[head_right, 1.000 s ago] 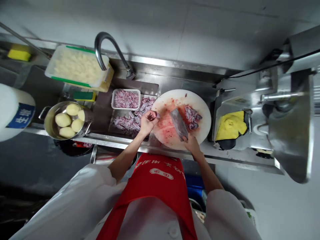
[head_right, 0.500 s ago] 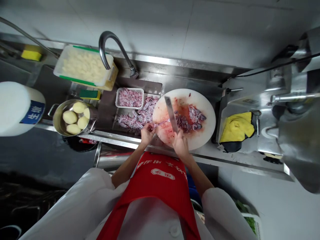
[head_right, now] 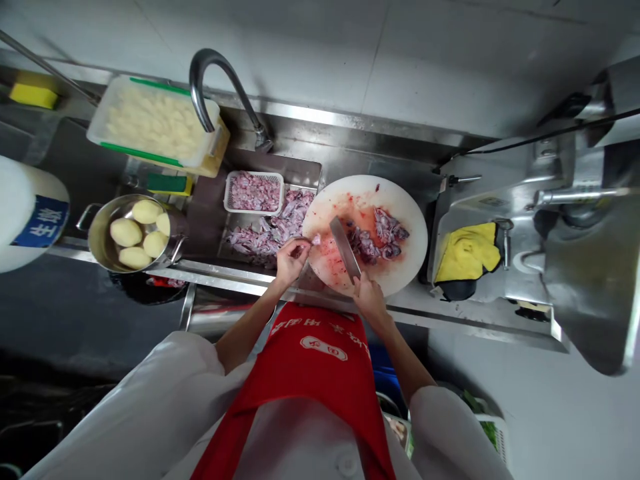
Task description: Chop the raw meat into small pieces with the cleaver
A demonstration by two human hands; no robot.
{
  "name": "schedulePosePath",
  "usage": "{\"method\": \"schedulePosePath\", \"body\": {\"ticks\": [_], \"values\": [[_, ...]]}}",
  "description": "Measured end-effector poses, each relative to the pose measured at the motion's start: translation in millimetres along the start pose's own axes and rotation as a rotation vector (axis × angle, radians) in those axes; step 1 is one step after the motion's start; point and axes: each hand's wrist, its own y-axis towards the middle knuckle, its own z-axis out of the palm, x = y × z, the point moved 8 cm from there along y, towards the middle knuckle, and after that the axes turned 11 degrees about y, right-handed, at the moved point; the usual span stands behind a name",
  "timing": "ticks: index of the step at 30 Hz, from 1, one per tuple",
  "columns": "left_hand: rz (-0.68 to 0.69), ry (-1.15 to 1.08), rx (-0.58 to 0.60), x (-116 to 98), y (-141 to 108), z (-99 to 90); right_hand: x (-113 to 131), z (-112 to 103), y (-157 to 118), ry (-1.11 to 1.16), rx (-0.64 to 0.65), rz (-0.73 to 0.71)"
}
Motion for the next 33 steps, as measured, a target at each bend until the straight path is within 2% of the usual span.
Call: {"method": "schedulePosePath", "body": {"ticks": [3, 6, 10, 12, 15, 16, 18, 21, 24, 26, 29, 31, 33], "values": [[0.139, 0.032, 0.161, -8, 4, 22.1, -22, 5, 0, 0.017, -0.016, 0.024], [0.164, 0.053, 0.255, 10, -1, 36.7, -32, 5, -3, 0.021, -0.04, 0.029], [0.097, 0.116, 0.14, 37, -8, 22.3, -18, -3, 0, -0.025, -0.035, -0.003], [0.06, 0.149, 0.084, 42, -10, 12.1, 0, -11, 5, -0.038, -0.056, -0.047], [0.035, 0.145, 0.067, 43, -11, 5.5, 24, -20, 15, -0.016, -0.133, -0.093], [0.038, 0.143, 0.069, 43, -11, 4.9, 30, -19, 18, -0.007, -0.135, -0.107], [0.056, 0.146, 0.071, 43, -12, 4.4, 31, -7, 20, 0.003, -0.057, -0.134], [0.065, 0.161, 0.069, 43, -13, 3.4, 5, 13, 12, -0.009, 0.122, -0.124], [0.032, 0.157, 0.04, 41, -12, 3.6, -38, 16, -3, -0.047, 0.195, -0.068], [0.006, 0.139, -0.014, 36, -11, 6.3, -55, 13, -14, -0.048, 0.201, -0.068], [-0.014, 0.126, -0.06, 30, -11, 20.2, -60, 9, -24, -0.02, 0.158, -0.052], [0.01, 0.127, -0.006, 28, -15, 34.5, -54, 6, -28, -0.015, 0.123, -0.017], [0.046, 0.13, 0.035, 29, -23, 40.2, -40, -2, -30, -0.017, 0.067, 0.003]]}}
